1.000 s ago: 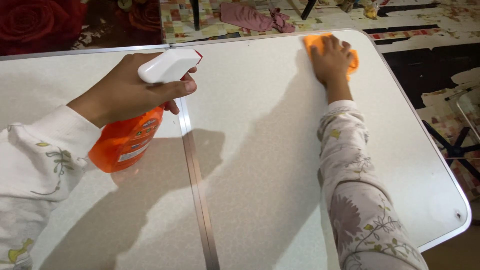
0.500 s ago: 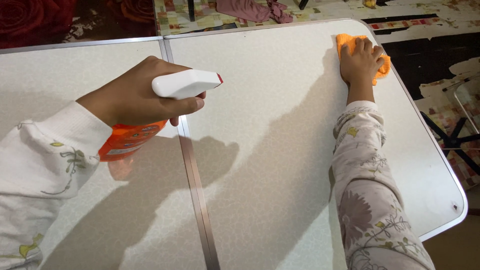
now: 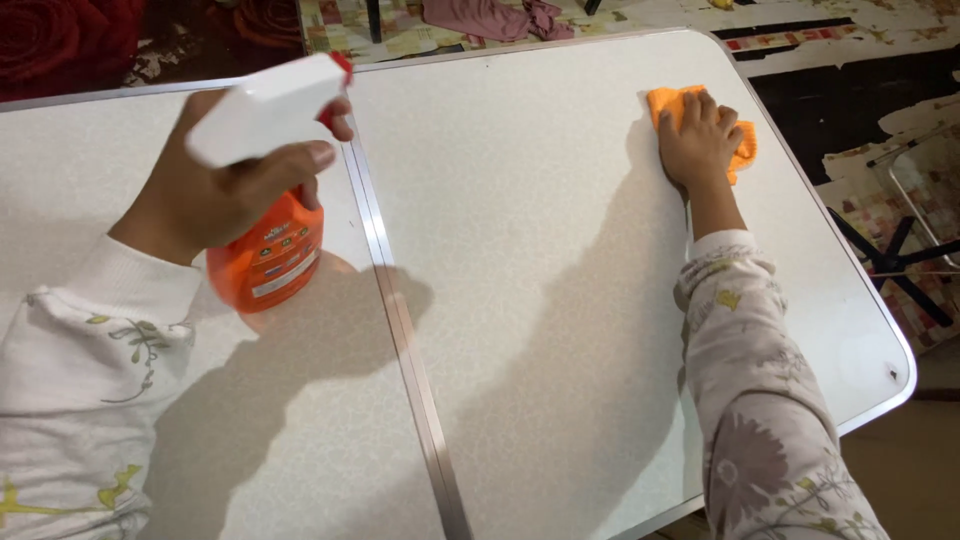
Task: Cleaning the surface of a white folding table using a spray bottle and a cloth.
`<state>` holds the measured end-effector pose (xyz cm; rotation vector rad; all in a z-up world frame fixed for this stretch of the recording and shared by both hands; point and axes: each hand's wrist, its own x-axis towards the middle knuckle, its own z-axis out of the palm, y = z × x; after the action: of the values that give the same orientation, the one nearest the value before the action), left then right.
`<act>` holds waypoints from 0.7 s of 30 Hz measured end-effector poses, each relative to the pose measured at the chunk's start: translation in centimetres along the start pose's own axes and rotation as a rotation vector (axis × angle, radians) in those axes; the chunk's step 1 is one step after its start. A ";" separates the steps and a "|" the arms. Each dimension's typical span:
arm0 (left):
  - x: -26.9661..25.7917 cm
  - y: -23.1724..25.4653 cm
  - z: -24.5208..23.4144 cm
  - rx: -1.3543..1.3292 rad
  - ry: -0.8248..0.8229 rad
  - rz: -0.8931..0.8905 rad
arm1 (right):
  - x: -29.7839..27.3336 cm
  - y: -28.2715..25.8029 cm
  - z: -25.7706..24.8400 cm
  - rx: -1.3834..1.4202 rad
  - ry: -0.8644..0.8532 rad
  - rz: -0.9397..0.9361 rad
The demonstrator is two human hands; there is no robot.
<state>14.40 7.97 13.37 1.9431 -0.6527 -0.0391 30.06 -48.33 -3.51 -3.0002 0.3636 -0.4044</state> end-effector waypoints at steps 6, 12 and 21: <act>-1.9 -1.9 -0.3 -0.108 0.130 0.203 | -3.0 -2.2 -0.5 0.001 -0.056 -0.086; -2.4 -3.0 -0.6 -0.098 0.275 0.327 | -5.3 -5.3 -0.4 0.028 -0.048 -0.198; -2.0 -4.0 -1.3 -0.067 0.370 0.324 | -9.7 -14.6 -1.1 0.089 -0.031 -0.409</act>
<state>14.80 11.24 10.02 1.6991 -0.6960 0.4825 23.93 -31.89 -3.03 -2.9767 -0.2704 -0.3901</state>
